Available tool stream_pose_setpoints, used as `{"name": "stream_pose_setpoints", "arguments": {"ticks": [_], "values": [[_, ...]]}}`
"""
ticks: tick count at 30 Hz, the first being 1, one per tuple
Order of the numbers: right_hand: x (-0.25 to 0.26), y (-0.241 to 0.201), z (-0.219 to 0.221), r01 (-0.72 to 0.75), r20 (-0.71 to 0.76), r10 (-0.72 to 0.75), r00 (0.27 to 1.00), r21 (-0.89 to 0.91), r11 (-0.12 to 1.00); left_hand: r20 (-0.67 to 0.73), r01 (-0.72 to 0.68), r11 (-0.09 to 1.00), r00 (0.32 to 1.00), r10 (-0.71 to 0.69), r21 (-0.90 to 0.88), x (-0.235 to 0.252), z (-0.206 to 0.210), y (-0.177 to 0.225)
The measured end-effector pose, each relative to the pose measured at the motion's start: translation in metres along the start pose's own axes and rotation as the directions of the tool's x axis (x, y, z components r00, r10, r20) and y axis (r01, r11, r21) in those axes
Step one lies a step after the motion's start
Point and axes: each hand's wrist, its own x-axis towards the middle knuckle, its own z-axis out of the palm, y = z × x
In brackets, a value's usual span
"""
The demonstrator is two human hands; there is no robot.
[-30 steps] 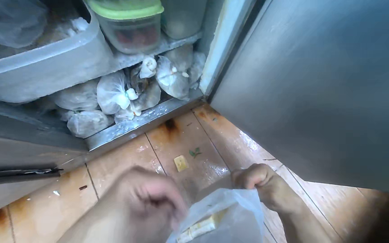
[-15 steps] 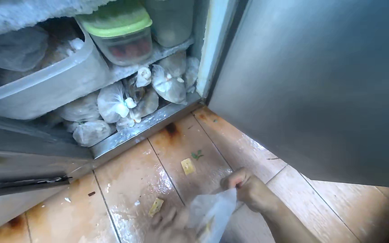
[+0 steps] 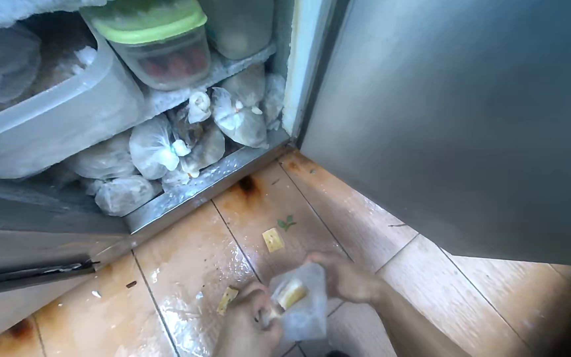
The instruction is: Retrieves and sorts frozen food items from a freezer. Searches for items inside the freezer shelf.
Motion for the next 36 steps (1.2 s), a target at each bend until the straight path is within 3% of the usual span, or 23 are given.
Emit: {"name": "stream_pose_setpoints", "arguments": {"ticks": [3, 7, 12, 16, 19, 21, 23, 25, 28, 30, 36], "values": [[0.005, -0.009, 0.014, -0.042, 0.064, 0.053, 0.997, -0.166, 0.985, -0.048, 0.006, 0.999, 0.999, -0.008, -0.048, 0.001, 0.009, -0.003], [0.01, -0.004, 0.027, 0.095, 0.065, -0.089, 0.994, -0.098, 0.991, -0.017, 0.056, 0.992, 0.998, -0.059, -0.116, 0.003, 0.015, -0.004], [0.014, 0.0, 0.026, -0.01, 0.067, 0.005, 0.998, 0.083, 0.997, 0.132, 0.124, 0.91, 0.988, -0.077, -0.394, 0.021, 0.008, -0.038], [0.009, -0.018, 0.014, -0.057, 0.135, 0.048, 0.99, 0.067, 0.996, 0.134, 0.16, 0.838, 0.986, -0.105, -0.521, 0.035, -0.012, -0.037], [0.006, -0.033, 0.011, -0.049, 0.094, 0.041, 0.995, 0.082, 0.995, 0.036, 0.056, 0.916, 0.998, -0.045, -0.398, 0.036, -0.02, -0.019], [0.005, -0.042, 0.011, -0.038, 0.038, 0.039, 0.999, -0.022, 0.999, -0.065, -0.14, 0.983, 0.989, 0.133, -0.123, 0.034, -0.018, 0.0], [0.005, -0.046, 0.014, -0.017, 0.039, 0.02, 0.999, -0.069, 0.997, -0.092, -0.351, 0.913, 0.922, 0.375, 0.209, 0.032, -0.014, 0.017], [0.0, -0.048, 0.011, 0.016, 0.072, -0.02, 0.997, 0.051, 0.999, -0.061, -0.447, 0.816, 0.864, 0.5, 0.365, 0.036, -0.011, 0.023], [-0.006, -0.033, 0.002, 0.084, 0.136, -0.156, 0.978, 0.43, 0.899, 0.089, -0.516, 0.82, 0.855, 0.511, 0.249, 0.04, -0.022, 0.014], [-0.006, -0.02, -0.003, 0.095, 0.156, -0.221, 0.963, 0.57, 0.816, 0.214, -0.534, 0.831, 0.839, 0.5, 0.155, 0.039, -0.035, 0.015], [-0.002, -0.016, -0.006, 0.077, 0.186, -0.239, 0.953, 0.616, 0.784, 0.253, -0.545, 0.628, 0.83, 0.497, 0.555, 0.025, -0.038, 0.048]]}}
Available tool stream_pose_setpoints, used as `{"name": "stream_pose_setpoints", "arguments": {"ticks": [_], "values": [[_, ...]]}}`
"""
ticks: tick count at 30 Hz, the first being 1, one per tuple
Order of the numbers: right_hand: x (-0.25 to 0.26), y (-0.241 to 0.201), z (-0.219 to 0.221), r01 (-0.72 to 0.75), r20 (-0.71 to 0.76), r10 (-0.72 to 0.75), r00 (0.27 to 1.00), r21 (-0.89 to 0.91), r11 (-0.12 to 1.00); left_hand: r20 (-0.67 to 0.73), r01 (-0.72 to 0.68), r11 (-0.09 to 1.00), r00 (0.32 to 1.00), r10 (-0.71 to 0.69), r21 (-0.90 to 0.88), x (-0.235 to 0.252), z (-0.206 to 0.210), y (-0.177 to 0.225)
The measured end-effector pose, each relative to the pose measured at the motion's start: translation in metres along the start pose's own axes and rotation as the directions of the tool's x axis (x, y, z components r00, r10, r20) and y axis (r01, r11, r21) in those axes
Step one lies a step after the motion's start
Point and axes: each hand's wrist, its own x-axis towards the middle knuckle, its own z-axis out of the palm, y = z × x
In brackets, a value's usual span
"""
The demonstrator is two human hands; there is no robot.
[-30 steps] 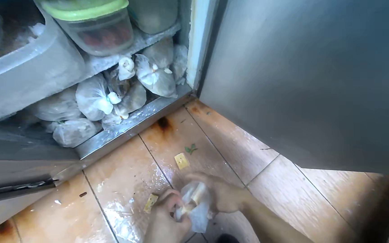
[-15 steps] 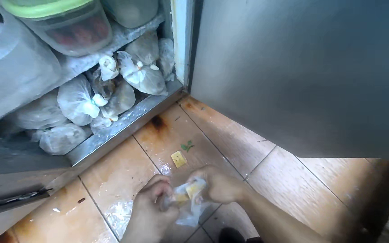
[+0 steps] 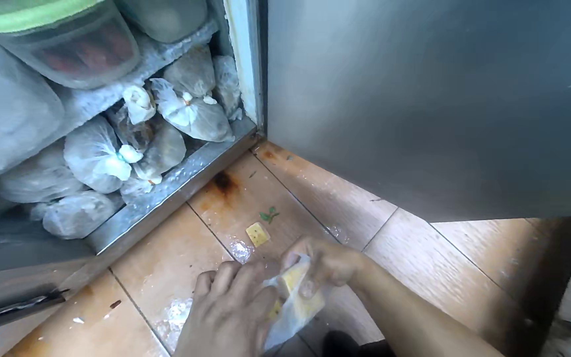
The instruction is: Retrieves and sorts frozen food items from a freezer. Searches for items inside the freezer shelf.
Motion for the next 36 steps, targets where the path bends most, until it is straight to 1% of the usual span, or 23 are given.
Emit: {"name": "stream_pose_setpoints", "arguments": {"ticks": [2, 5, 7, 9, 10, 11, 13, 14, 15, 16, 17, 18, 19, 20, 22, 26, 28, 29, 30, 31, 33, 34, 36], "values": [[0.0, 0.0, -0.002, 0.003, 0.009, -0.003, 1.0, 0.0, 1.0, 0.016, -0.016, 0.999, 1.0, 0.015, 0.042, 0.003, 0.001, 0.003], [0.003, 0.004, -0.003, 0.01, 0.048, -0.01, 0.999, 0.013, 1.0, 0.119, -0.037, 0.989, 0.993, 0.02, 0.143, 0.005, 0.006, 0.007], [0.005, 0.003, 0.003, -0.052, 0.016, 0.053, 0.998, -0.055, 0.997, 0.165, -0.037, 0.989, 0.986, 0.013, 0.141, 0.003, 0.016, 0.006], [0.009, -0.001, 0.011, -0.153, -0.054, 0.145, 0.988, -0.217, 0.964, 0.231, 0.043, 0.999, 0.972, -0.037, -0.022, -0.001, 0.019, 0.005], [0.011, -0.003, 0.013, -0.199, -0.078, 0.184, 0.98, -0.302, 0.932, 0.252, 0.108, 0.985, 0.965, -0.071, -0.136, -0.002, 0.018, 0.004], [0.011, -0.003, 0.013, -0.227, -0.095, 0.207, 0.974, -0.379, 0.897, 0.234, 0.167, 0.95, 0.967, -0.105, -0.262, -0.004, 0.014, 0.001], [0.011, 0.001, 0.01, -0.241, -0.09, 0.227, 0.97, -0.509, 0.826, 0.123, 0.249, 0.82, 0.969, -0.216, -0.516, -0.008, 0.005, -0.007], [0.009, 0.005, 0.009, -0.243, -0.085, 0.236, 0.968, -0.546, 0.802, 0.092, 0.285, 0.719, 0.951, -0.296, -0.633, -0.01, -0.001, -0.013], [0.008, 0.007, 0.008, -0.257, -0.09, 0.251, 0.964, -0.564, 0.785, 0.098, 0.32, 0.584, 0.92, -0.379, -0.746, -0.012, -0.008, -0.021], [0.008, 0.007, 0.007, -0.272, -0.102, 0.261, 0.96, -0.571, 0.775, 0.144, 0.34, 0.389, 0.88, -0.453, -0.856, -0.012, -0.015, -0.027], [0.007, 0.005, 0.005, -0.28, -0.115, 0.262, 0.958, -0.572, 0.771, 0.194, 0.321, 0.185, 0.847, -0.495, -0.929, -0.011, -0.02, -0.033], [0.006, 0.004, 0.004, -0.28, -0.12, 0.259, 0.958, -0.561, 0.779, 0.229, 0.29, 0.042, 0.828, -0.513, -0.956, -0.011, -0.025, -0.037], [0.005, 0.002, 0.003, -0.279, -0.117, 0.257, 0.959, -0.537, 0.796, 0.242, 0.258, -0.043, 0.818, -0.523, -0.965, -0.01, -0.029, -0.039], [0.004, 0.001, 0.003, -0.276, -0.109, 0.257, 0.96, -0.51, 0.814, 0.242, 0.235, -0.081, 0.819, -0.521, -0.969, -0.009, -0.033, -0.04], [0.003, 0.0, 0.005, -0.272, -0.091, 0.261, 0.961, -0.478, 0.835, 0.211, 0.196, -0.083, 0.836, -0.507, -0.977, -0.009, -0.037, -0.041], [0.003, 0.004, 0.003, -0.232, -0.041, 0.244, 0.969, -0.49, 0.84, 0.119, 0.116, -0.035, 0.883, -0.454, -0.993, -0.008, -0.039, -0.047], [0.003, 0.004, 0.002, -0.232, -0.025, 0.252, 0.968, -0.485, 0.843, 0.109, 0.128, 0.011, 0.884, -0.455, -0.992, -0.007, -0.038, -0.051], [0.003, 0.004, 0.002, -0.238, -0.023, 0.26, 0.965, -0.488, 0.84, 0.124, 0.168, 0.053, 0.873, -0.472, -0.984, -0.006, -0.038, -0.054], [0.002, 0.003, 0.002, -0.248, -0.025, 0.272, 0.962, -0.497, 0.831, 0.156, 0.243, 0.114, 0.854, -0.496, -0.963, -0.002, -0.036, -0.058], [0.0, 0.003, 0.002, -0.259, -0.029, 0.285, 0.958, -0.509, 0.821, 0.209, 0.355, 0.192, 0.824, -0.527, -0.915, 0.002, -0.033, -0.065], [-0.002, 0.005, 0.002, -0.279, -0.033, 0.311, 0.95, -0.54, 0.795, 0.345, 0.605, 0.32, 0.729, -0.592, -0.73, 0.015, -0.012, -0.09], [-0.003, 0.006, 0.003, -0.29, -0.037, 0.326, 0.945, -0.558, 0.777, 0.413, 0.702, 0.33, 0.664, -0.623, -0.631, 0.021, 0.007, -0.107], [-0.004, 0.007, 0.008, -0.322, -0.049, 0.368, 0.929, -0.602, 0.731, 0.507, 0.816, 0.269, 0.54, -0.672, -0.512, 0.026, 0.057, -0.14]]}}
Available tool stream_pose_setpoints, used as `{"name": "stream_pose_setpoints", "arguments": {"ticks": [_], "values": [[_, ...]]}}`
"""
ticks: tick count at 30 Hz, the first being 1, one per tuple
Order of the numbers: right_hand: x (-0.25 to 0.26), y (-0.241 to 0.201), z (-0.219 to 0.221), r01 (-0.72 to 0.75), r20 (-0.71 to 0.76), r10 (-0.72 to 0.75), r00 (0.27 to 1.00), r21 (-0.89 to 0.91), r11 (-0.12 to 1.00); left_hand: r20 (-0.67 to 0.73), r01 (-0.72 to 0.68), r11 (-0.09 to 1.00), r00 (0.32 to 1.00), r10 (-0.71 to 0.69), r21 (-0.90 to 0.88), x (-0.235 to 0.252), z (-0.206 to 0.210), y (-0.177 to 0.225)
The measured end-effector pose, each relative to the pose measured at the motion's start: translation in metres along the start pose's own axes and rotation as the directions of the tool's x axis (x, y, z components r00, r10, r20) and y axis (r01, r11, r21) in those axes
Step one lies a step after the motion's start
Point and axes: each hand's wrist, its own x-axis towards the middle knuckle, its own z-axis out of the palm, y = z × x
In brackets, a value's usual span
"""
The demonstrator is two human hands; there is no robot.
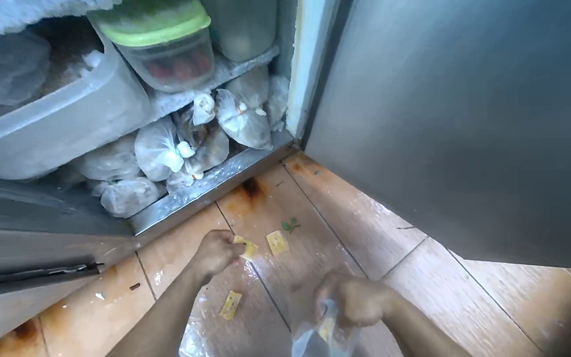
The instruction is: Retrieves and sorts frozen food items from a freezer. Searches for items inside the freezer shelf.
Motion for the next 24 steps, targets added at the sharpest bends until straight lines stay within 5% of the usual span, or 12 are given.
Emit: {"name": "stream_pose_setpoints", "arguments": {"ticks": [6, 11, 13, 18, 24], "values": [[-0.005, 0.001, 0.009, 0.007, 0.021, -0.007, 1.0, -0.006, 1.0, 0.006, 0.173, 0.985, 0.985, -0.173, 0.0, 0.073, 0.044, -0.055], [-0.008, 0.001, 0.009, -0.024, 0.037, 0.024, 0.999, -0.006, 1.0, -0.387, 0.238, 0.97, 0.891, -0.239, -0.051, 0.072, 0.054, -0.069], [-0.007, 0.003, 0.006, -0.015, 0.036, 0.015, 0.999, 0.0, 1.0, -0.43, 0.276, 0.961, 0.865, -0.256, -0.018, 0.063, 0.053, -0.081], [-0.007, 0.002, -0.002, -0.01, 0.022, 0.009, 1.0, 0.06, 0.998, -0.298, 0.495, 0.843, 0.854, -0.426, 0.213, 0.02, 0.07, -0.13], [-0.007, 0.005, -0.006, 0.03, -0.003, -0.03, 1.0, 0.129, 0.991, -0.235, 0.414, 0.722, 0.91, -0.341, 0.555, 0.015, 0.117, -0.157]]}}
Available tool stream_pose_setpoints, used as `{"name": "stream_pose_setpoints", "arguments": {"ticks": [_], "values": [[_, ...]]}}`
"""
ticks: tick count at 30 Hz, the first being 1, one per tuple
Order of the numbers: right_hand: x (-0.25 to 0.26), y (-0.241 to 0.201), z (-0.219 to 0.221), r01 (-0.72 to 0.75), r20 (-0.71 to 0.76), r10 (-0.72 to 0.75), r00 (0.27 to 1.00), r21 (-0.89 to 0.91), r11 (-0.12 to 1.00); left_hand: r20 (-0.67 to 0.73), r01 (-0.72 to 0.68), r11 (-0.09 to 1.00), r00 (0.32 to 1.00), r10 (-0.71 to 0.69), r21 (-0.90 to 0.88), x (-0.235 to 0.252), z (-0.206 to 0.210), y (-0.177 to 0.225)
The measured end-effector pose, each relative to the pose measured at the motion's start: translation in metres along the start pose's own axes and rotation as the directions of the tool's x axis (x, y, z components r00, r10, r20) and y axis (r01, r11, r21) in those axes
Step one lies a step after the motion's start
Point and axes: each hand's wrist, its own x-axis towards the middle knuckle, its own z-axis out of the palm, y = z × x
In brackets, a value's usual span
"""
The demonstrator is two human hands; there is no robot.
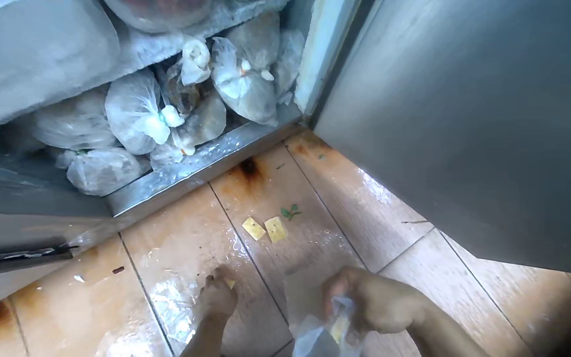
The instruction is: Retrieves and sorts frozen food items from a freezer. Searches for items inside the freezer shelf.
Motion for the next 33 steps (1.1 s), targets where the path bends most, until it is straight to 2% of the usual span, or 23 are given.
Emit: {"name": "stream_pose_setpoints", "arguments": {"ticks": [2, 3, 5, 7, 9, 11, 13, 16, 18, 20, 24, 27, 29, 30, 31, 33], "values": [[-0.001, 0.0, -0.001, -0.006, 0.001, 0.006, 1.0, 0.008, 1.0, 0.025, -0.039, 0.999, 0.999, 0.038, 0.022, 0.002, -0.002, 0.004], [-0.001, 0.001, -0.002, -0.004, -0.002, 0.004, 1.0, 0.01, 1.0, 0.044, -0.045, 0.998, 0.998, 0.047, -0.042, 0.003, -0.007, 0.005], [-0.001, 0.002, -0.003, 0.009, -0.008, -0.009, 1.0, 0.012, 1.0, 0.059, -0.044, 0.946, 0.996, 0.066, -0.322, 0.005, -0.019, 0.003], [0.0, 0.002, -0.004, 0.003, -0.005, -0.003, 1.0, 0.0, 1.0, 0.076, -0.04, 0.786, 0.991, 0.11, -0.617, 0.01, -0.028, 0.002], [0.001, 0.0, -0.005, -0.008, -0.006, 0.008, 1.0, -0.013, 1.0, 0.118, 0.014, 0.535, 0.98, 0.162, -0.845, 0.009, -0.044, 0.009], [0.001, 0.0, -0.006, -0.013, -0.006, 0.012, 1.0, -0.026, 1.0, 0.163, 0.092, 0.257, 0.948, 0.274, -0.962, 0.001, -0.068, 0.018], [0.002, 0.0, -0.006, -0.003, -0.017, 0.002, 1.0, -0.031, 1.0, 0.171, 0.172, 0.041, 0.866, 0.47, -0.984, -0.011, -0.092, 0.023], [0.0, -0.005, -0.007, -0.009, -0.028, 0.008, 1.0, -0.035, 0.999, 0.066, 0.208, -0.109, 0.688, 0.722, -0.972, -0.02, -0.111, 0.026], [-0.001, -0.007, -0.007, -0.001, -0.03, -0.001, 1.0, -0.039, 0.999, 0.019, 0.211, -0.136, 0.603, 0.798, -0.968, -0.027, -0.12, 0.03], [-0.001, -0.008, -0.007, 0.008, -0.034, -0.009, 0.999, -0.033, 0.999, -0.017, 0.19, -0.145, 0.548, 0.836, -0.971, -0.034, -0.128, 0.033], [-0.003, -0.008, -0.01, 0.012, -0.038, -0.013, 0.999, -0.028, 1.0, -0.092, 0.085, -0.148, 0.465, 0.881, -0.985, -0.056, -0.153, 0.039], [-0.002, -0.009, -0.01, -0.008, -0.049, 0.007, 0.999, -0.034, 0.999, -0.177, 0.027, -0.205, 0.401, 0.899, -0.978, -0.071, -0.178, 0.039], [-0.001, -0.011, -0.011, -0.016, -0.047, 0.013, 0.999, -0.053, 0.998, -0.198, -0.011, -0.209, 0.38, 0.904, -0.978, -0.077, -0.192, 0.036], [-0.001, -0.01, -0.011, -0.007, -0.047, 0.004, 0.999, -0.06, 0.998, -0.194, -0.053, -0.189, 0.402, 0.895, -0.981, -0.08, -0.199, 0.033], [-0.001, -0.009, -0.011, 0.008, -0.047, -0.011, 0.999, -0.065, 0.998, -0.184, -0.121, -0.143, 0.471, 0.863, -0.982, -0.083, -0.205, 0.031], [-0.001, -0.007, -0.011, 0.03, -0.038, -0.033, 0.999, -0.063, 0.998, -0.174, -0.276, 0.04, 0.705, 0.688, -0.96, -0.085, -0.211, 0.028]]}}
